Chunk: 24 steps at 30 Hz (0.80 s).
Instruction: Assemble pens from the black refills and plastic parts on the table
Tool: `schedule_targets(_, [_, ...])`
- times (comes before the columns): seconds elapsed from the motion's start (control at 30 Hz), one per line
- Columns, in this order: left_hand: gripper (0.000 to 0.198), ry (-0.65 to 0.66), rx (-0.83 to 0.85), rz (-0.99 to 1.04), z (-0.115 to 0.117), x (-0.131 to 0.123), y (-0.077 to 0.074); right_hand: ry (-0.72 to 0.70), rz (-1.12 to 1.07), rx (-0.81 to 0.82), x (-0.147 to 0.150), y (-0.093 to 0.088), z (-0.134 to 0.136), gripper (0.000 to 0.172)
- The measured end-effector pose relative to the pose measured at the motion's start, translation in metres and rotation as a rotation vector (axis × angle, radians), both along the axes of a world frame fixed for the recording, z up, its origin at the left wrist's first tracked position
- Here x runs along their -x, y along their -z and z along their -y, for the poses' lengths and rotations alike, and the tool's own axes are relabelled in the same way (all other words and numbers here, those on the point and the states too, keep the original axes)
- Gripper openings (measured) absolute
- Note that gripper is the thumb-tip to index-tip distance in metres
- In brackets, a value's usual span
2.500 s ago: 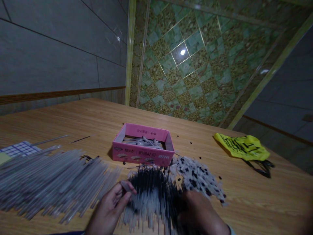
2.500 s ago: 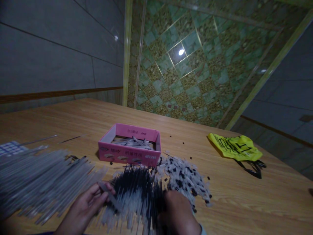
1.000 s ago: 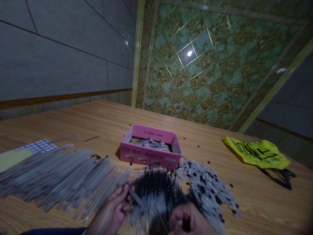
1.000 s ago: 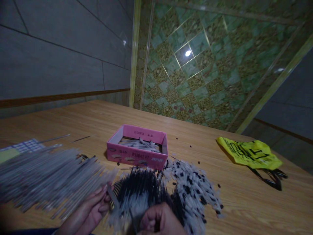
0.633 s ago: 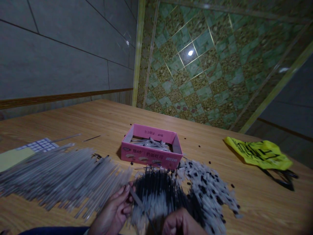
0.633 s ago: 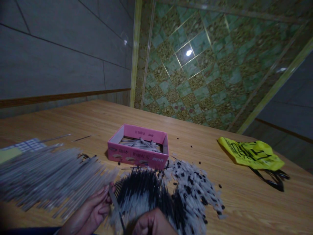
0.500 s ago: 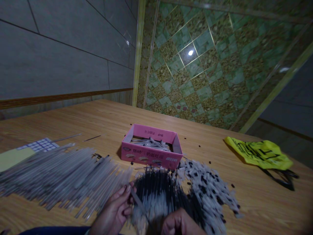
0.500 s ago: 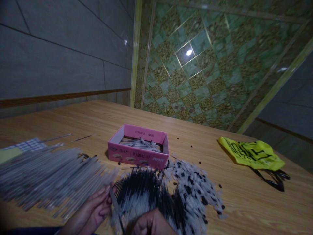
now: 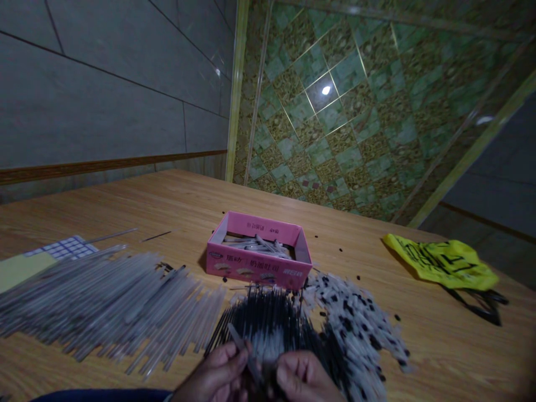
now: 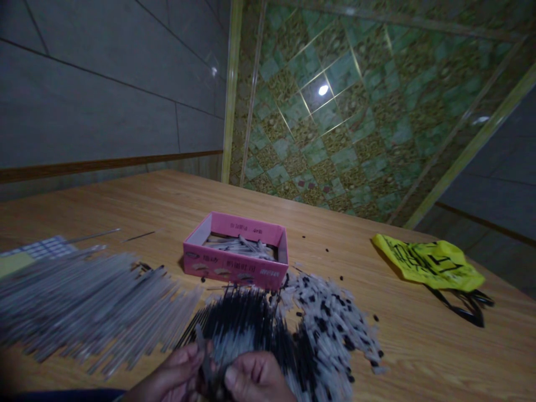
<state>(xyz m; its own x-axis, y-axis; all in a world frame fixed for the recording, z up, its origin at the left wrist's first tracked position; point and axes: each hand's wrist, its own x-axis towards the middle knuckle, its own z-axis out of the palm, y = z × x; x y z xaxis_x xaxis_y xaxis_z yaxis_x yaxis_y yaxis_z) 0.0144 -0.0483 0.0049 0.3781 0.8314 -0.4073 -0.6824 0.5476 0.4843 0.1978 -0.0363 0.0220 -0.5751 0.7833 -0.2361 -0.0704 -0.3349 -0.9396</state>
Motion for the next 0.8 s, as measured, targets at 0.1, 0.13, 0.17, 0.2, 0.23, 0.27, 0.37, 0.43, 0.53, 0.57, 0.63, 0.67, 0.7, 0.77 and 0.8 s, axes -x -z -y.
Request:
schedule_targets(0.1, [0.007,-0.194,0.245,0.197,-0.006,0.008,0.004,0.311,0.154,-0.155,-0.013,-0.005,-0.009,0.044])
schedule_targets(0.13, [0.012,-0.237,0.296,0.268,-0.008,0.01,0.004,0.419,0.236,-0.236,-0.02,-0.007,-0.013,0.041])
schedule_targets(0.17, [0.018,-0.267,0.324,0.333,-0.009,0.012,0.004,0.509,0.324,-0.333,-0.027,-0.009,-0.018,0.038])
schedule_targets(0.2, [0.024,-0.285,0.338,0.384,-0.01,0.013,0.004,0.57,0.418,-0.433,-0.034,-0.01,-0.023,0.035])
schedule_targets(0.23, [0.028,-0.298,0.344,0.419,-0.011,0.014,0.003,0.605,0.523,-0.529,-0.041,-0.011,-0.028,0.031])
schedule_targets(0.27, [0.031,-0.302,0.349,0.438,-0.011,0.014,0.002,0.626,0.639,-0.61,-0.048,-0.012,-0.032,0.027])
schedule_targets(0.37, [0.033,-0.287,0.362,0.45,-0.01,0.012,0.0,0.596,1.057,-0.77,-0.061,-0.01,-0.046,0.021])
schedule_targets(0.43, [0.032,-0.285,0.367,0.442,-0.009,0.011,-0.001,0.504,1.279,-0.824,-0.063,-0.008,-0.055,0.023])
schedule_targets(0.53, [0.033,-0.287,0.371,0.419,-0.008,0.011,-0.002,0.402,1.398,-0.845,-0.06,-0.004,-0.066,0.026])
schedule_targets(0.57, [0.033,-0.284,0.372,0.411,-0.008,0.011,-0.003,0.393,1.409,-0.846,-0.058,-0.003,-0.069,0.026])
schedule_targets(0.63, [0.032,-0.282,0.376,0.395,-0.008,0.01,-0.005,0.368,1.443,-0.857,-0.054,0.0,-0.072,0.025])
schedule_targets(0.67, [0.031,-0.282,0.375,0.386,-0.008,0.01,-0.006,0.358,1.459,-0.862,-0.051,0.002,-0.073,0.025])
schedule_targets(0.7, [0.031,-0.285,0.376,0.373,-0.008,0.009,-0.007,0.35,1.475,-0.866,-0.05,0.003,-0.074,0.025])
schedule_targets(0.77, [0.029,-0.299,0.373,0.334,-0.007,0.008,-0.01,0.345,1.51,-0.865,-0.047,0.007,-0.074,0.023])
schedule_targets(0.8, [0.029,-0.3,0.371,0.312,-0.007,0.008,-0.01,0.349,1.526,-0.861,-0.046,0.008,-0.074,0.022])
